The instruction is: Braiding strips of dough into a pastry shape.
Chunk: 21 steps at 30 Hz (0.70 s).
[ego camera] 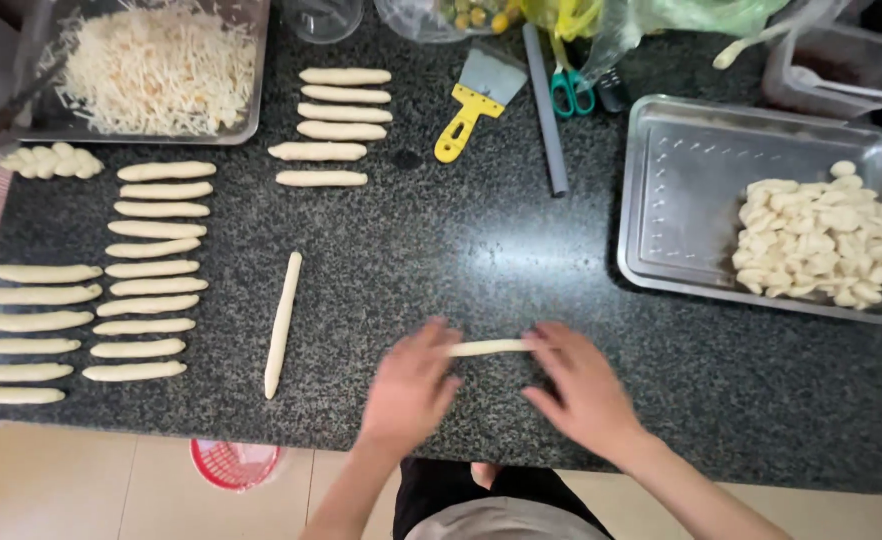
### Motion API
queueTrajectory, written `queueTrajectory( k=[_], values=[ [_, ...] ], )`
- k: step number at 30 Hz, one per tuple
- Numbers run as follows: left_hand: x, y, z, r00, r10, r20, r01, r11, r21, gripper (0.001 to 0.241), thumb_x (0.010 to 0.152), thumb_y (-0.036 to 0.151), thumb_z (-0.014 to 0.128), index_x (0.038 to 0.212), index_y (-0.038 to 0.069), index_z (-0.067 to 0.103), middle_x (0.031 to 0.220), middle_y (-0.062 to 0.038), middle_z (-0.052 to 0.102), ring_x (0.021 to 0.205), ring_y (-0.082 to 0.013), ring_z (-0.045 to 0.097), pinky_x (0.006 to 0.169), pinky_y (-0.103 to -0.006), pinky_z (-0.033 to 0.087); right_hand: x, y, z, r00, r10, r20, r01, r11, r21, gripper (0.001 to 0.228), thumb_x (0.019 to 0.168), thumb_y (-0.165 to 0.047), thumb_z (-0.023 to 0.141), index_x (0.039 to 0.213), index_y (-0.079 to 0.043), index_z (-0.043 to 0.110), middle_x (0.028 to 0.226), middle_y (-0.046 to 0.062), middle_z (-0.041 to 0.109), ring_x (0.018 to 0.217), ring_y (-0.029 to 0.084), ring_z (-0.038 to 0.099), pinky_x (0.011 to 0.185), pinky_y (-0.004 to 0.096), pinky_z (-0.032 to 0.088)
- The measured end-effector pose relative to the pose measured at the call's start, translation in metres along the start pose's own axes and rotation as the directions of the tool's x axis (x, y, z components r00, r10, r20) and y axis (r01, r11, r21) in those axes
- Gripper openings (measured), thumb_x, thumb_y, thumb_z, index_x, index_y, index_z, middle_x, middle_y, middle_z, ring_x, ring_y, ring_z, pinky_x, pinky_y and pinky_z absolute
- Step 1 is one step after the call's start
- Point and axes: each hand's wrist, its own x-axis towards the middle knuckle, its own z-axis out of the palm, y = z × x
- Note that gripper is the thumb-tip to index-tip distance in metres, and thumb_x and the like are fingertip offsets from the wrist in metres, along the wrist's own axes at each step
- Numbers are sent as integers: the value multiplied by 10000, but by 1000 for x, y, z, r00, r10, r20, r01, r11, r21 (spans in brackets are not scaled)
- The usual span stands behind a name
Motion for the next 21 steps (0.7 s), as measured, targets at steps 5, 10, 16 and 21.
queueTrajectory(
  k=[5, 10, 16, 21],
  values=[
    [-13, -22, 3, 993, -98, -65, 104, 988, 110, 560, 838, 289, 724, 1340, 67, 609, 1441, -134, 557, 1175, -323, 560, 962, -433, 463, -18, 42, 9, 974, 191, -118, -188, 982, 31, 538, 820, -277, 734, 1315, -104, 615, 1283, 65, 616, 1139, 297, 573, 996, 395, 474],
    [-7, -9, 19, 985, -142, -94, 149, 987, 68, 240, 794, 112, 700, 1034, 112, 717, 1348, -116, 597, 1181, -344, 558, 949, -463, 471, -1, 46, 12, 975, 154, -158, -159, 987, -13, 168, 849, -238, 721, 989, -147, 697, 1058, 2, 632, 995, 253, 591, 907, 381, 487],
    [-5, 36, -10, 898, -437, 49, 434, 863, -260, 202, 819, 128, 674, 1014, 148, 723, 854, -33, 763, 668, -223, 720, 625, -376, 566, 11, 54, 15, 906, 408, 112, -392, 710, 585, 179, 869, -102, 748, 1045, -72, 736, 787, -4, 726, 643, 105, 626, 614, 251, 514],
    [-23, 51, -38, 881, -466, -79, 372, 787, -493, 397, 825, 87, 704, 1217, 135, 738, 912, -40, 749, 596, -132, 602, 549, -268, 522, 55, 31, 4, 932, 341, 125, -295, 509, 809, 201, 910, -45, 712, 1101, -23, 772, 878, 41, 723, 756, 118, 601, 681, 241, 479]
  ],
)
